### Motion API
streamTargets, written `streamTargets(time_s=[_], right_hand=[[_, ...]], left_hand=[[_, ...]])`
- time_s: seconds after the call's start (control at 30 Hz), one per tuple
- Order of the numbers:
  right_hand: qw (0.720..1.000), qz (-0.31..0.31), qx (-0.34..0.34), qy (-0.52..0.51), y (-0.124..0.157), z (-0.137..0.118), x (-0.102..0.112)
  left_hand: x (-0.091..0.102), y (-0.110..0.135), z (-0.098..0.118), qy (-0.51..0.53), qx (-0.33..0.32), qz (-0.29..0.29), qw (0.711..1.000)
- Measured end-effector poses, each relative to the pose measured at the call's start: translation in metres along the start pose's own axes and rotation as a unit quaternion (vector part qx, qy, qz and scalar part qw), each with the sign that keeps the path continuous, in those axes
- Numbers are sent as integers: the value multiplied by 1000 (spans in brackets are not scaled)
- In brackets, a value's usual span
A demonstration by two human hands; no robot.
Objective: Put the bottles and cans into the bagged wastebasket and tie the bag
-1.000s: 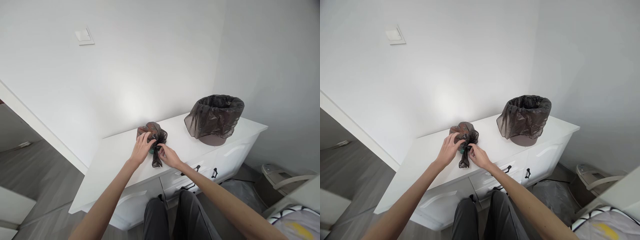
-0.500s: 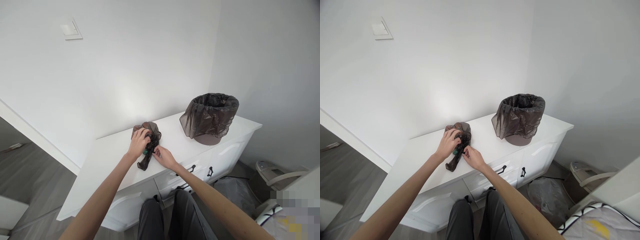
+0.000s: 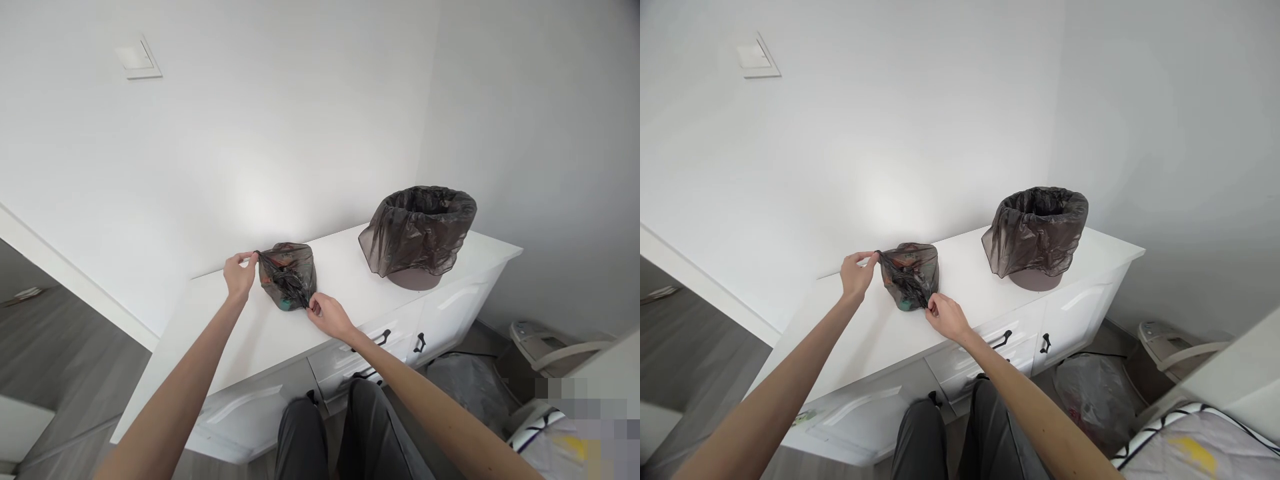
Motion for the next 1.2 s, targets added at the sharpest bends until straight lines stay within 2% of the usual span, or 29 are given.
streamTargets(time_s=[0.1,0.17,0.23,0.3,0.4,0.47,0.53,0.63,0.77,0.93,1.07,1.2], right_hand=[[1000,2,-4,1,0,0,0],[1000,7,-4,-2,1,0,0],[1000,12,1,-5,2,-2,1],[1000,12,9,-11,3,-3,1],[999,2,17,-27,2,-3,2],[999,-5,23,-32,1,-2,2],[999,-15,31,-33,0,-1,2],[997,-34,39,-51,0,-2,2],[996,-29,32,-75,0,-2,2],[995,-31,32,-93,1,-2,3],[995,-27,38,-94,1,-3,5],[996,-35,31,-78,1,-2,4]], left_hand=[[10,6,-2,10,7,-13,1000],[20,18,6,13,-28,-10,999],[31,33,21,-2,-114,-9,993],[38,50,37,-33,-223,-33,974],[32,71,49,-91,-329,-114,933],[23,79,47,-128,-359,-160,911],[14,81,38,-151,-368,-181,899],[10,76,22,-145,-346,-175,911],[20,60,9,-95,-281,-140,945],[37,39,4,26,-111,-101,988],[48,28,8,83,32,-115,989],[57,20,18,180,111,-92,973]])
Point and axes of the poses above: each hand's wrist, its own y-axis away from the middle knuckle, its own x-axis out of the back of the hand, z = x × y, the point moved 3 cm from there along -y, towards the middle knuckle, and after that the axes turned 4 degrees about -y, right-handed, at the moved point
